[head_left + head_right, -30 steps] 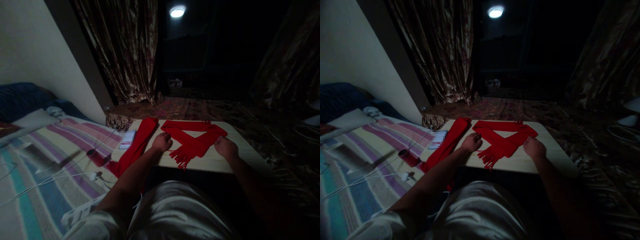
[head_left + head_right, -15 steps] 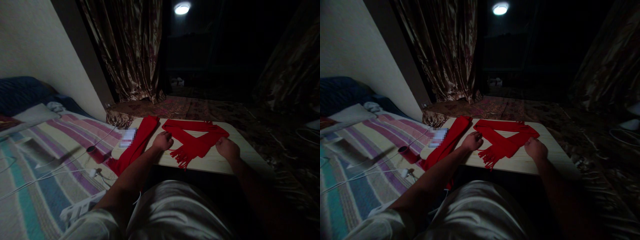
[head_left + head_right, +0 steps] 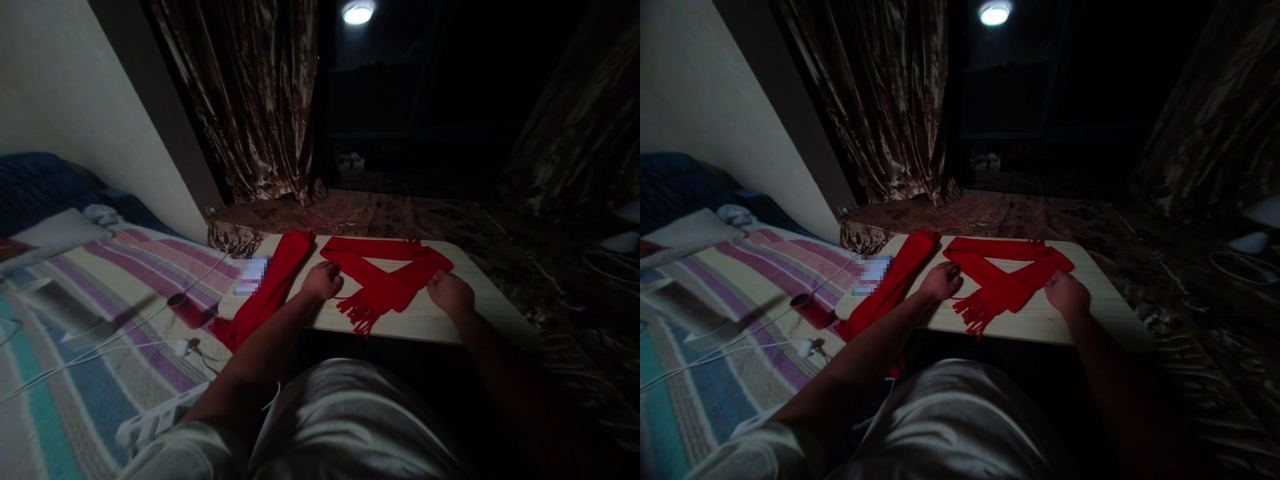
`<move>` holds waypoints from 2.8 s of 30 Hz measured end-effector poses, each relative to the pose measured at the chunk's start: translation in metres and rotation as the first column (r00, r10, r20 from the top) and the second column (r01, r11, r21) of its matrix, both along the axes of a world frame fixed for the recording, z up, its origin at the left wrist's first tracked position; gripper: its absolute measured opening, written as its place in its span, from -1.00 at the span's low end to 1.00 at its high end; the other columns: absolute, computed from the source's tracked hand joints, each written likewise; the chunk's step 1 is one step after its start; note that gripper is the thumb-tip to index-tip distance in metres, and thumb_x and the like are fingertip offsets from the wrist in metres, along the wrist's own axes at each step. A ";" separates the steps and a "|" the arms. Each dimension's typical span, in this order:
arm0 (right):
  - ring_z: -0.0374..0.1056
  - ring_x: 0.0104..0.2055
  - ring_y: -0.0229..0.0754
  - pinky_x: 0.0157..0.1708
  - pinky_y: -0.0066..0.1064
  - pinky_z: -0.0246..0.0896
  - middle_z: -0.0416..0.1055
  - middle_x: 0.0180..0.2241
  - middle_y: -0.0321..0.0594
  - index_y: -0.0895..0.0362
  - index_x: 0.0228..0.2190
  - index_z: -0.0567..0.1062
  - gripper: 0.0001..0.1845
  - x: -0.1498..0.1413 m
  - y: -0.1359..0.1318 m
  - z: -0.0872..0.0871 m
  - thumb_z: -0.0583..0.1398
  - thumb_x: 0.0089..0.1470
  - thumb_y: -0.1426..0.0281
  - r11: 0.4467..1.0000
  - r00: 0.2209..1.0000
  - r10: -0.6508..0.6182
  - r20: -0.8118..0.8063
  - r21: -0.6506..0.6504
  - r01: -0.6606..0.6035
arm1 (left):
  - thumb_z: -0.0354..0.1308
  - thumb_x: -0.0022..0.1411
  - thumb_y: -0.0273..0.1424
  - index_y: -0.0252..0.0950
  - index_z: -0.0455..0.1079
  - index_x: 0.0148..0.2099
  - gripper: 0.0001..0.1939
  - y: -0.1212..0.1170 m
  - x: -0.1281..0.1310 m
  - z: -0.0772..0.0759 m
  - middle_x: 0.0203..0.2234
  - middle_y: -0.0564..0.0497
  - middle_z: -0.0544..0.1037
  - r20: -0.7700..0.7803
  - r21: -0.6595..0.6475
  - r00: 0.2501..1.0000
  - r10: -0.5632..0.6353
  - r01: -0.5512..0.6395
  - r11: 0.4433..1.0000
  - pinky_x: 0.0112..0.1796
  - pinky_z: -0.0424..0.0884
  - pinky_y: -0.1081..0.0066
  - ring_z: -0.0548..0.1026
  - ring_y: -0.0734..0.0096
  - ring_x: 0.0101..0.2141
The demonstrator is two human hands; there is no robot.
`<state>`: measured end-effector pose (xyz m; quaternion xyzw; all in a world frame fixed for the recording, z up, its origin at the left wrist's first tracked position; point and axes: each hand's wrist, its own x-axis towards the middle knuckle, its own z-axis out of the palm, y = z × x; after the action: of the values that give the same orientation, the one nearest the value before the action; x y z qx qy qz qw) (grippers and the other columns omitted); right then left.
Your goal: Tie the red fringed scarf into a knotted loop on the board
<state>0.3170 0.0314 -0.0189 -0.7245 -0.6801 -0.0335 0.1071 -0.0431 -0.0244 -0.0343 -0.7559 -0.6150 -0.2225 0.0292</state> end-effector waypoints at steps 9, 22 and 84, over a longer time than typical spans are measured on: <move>0.49 -0.18 0.01 -0.25 -0.30 0.25 0.54 -0.20 0.04 0.15 -0.18 0.57 -0.66 0.001 0.001 -0.003 0.04 0.21 0.32 0.999 1.000 -0.002 -0.020 0.038 0.003 | 0.06 0.30 -0.24 -0.27 0.47 0.15 -0.56 0.004 -0.002 -0.007 0.08 -0.14 0.55 -0.004 0.018 1.000 -0.001 0.001 1.000 0.23 0.29 0.27 0.40 0.15 0.20; 0.44 -0.16 -0.02 -0.21 -0.31 0.22 0.50 -0.13 0.03 0.17 -0.14 0.54 -0.68 0.002 0.002 -0.004 0.04 0.23 0.35 0.990 0.994 -0.045 -0.099 0.128 0.058 | 0.05 0.29 -0.22 -0.31 0.43 0.20 -0.50 0.007 -0.004 -0.012 0.10 -0.20 0.53 0.015 0.043 1.000 0.002 -0.002 0.999 0.21 0.31 0.27 0.42 0.15 0.17; 0.36 0.14 0.02 0.08 -0.23 0.23 0.46 0.12 -0.03 0.04 0.13 0.46 -0.43 -0.078 0.130 0.031 0.23 0.06 0.44 0.933 0.937 0.335 0.094 -0.174 -0.316 | -0.07 0.36 -0.03 -0.11 0.20 0.40 -0.36 -0.002 0.000 -0.001 0.37 -0.07 0.20 0.013 -0.164 0.994 -0.105 0.105 0.981 0.26 0.08 -0.14 0.13 0.05 0.36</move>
<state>0.2386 0.1610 0.0126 -0.6043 -0.7967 -0.0061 0.0121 -0.0435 -0.0263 -0.0354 -0.7868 -0.5905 -0.1736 -0.0462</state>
